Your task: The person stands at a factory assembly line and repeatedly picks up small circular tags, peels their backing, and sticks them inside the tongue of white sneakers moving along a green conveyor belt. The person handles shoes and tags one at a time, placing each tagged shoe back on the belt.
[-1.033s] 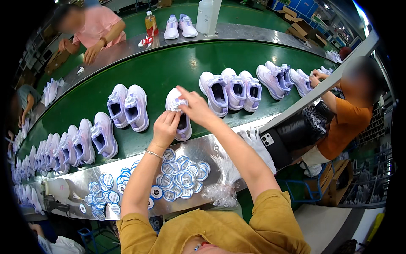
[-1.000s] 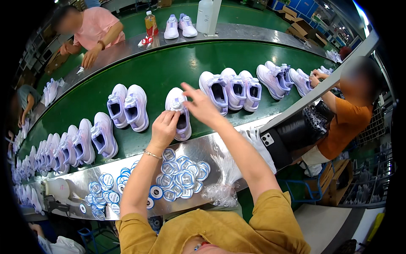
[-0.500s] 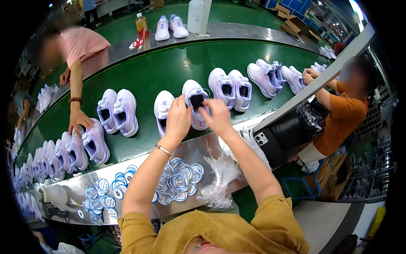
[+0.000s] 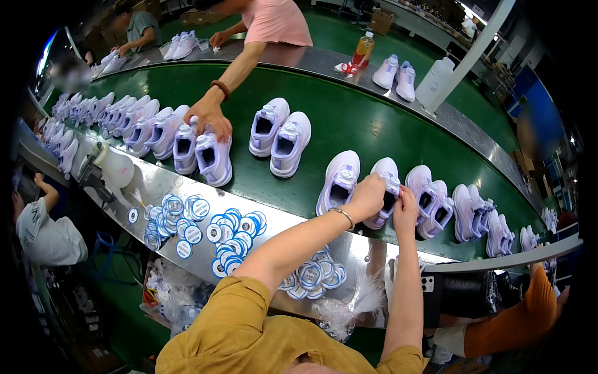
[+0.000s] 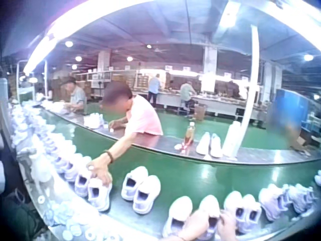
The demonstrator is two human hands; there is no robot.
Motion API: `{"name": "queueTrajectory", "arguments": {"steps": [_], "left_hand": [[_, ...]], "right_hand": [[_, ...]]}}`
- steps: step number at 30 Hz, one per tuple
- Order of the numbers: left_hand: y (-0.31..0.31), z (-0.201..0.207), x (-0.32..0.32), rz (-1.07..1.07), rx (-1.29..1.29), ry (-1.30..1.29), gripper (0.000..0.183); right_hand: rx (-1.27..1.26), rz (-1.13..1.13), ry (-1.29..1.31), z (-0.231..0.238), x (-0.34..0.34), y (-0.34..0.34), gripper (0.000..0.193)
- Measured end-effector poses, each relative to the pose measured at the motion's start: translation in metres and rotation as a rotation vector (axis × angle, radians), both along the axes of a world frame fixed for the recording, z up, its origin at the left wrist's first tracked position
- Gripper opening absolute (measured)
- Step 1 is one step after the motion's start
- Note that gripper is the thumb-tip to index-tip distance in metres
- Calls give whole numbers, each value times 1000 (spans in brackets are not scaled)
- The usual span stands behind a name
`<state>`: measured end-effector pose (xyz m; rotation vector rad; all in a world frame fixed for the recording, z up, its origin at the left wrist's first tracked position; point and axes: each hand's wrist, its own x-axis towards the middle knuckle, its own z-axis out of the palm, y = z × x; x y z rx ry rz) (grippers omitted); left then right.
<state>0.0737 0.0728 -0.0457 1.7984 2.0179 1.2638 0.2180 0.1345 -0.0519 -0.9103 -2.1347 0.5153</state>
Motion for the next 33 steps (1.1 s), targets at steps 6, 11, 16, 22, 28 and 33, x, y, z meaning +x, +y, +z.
{"name": "queueTrajectory", "arguments": {"steps": [6, 11, 16, 22, 28, 33], "left_hand": [[-4, 25, 5, -9, 335, 399, 19], [2, 10, 4, 7, 419, 502, 19], [-12, 7, 3, -36, 459, 483, 16], [-19, 17, -2, -4, 519, 534, 11], [-20, 14, -3, -68, 534, 570, 11], [-21, 13, -6, -66, 563, 623, 10]], "right_hand": [[134, 44, -147, 15, -2, -13, 24], [-95, -32, -2, 55, -1, 0, 26], [-296, 218, -133, 67, -19, 23, 17], [-246, 299, -215, 70, -27, 21, 19], [-227, 331, -102, 53, -29, 29, 25], [-207, 166, -235, 54, -37, 16, 32]]}}
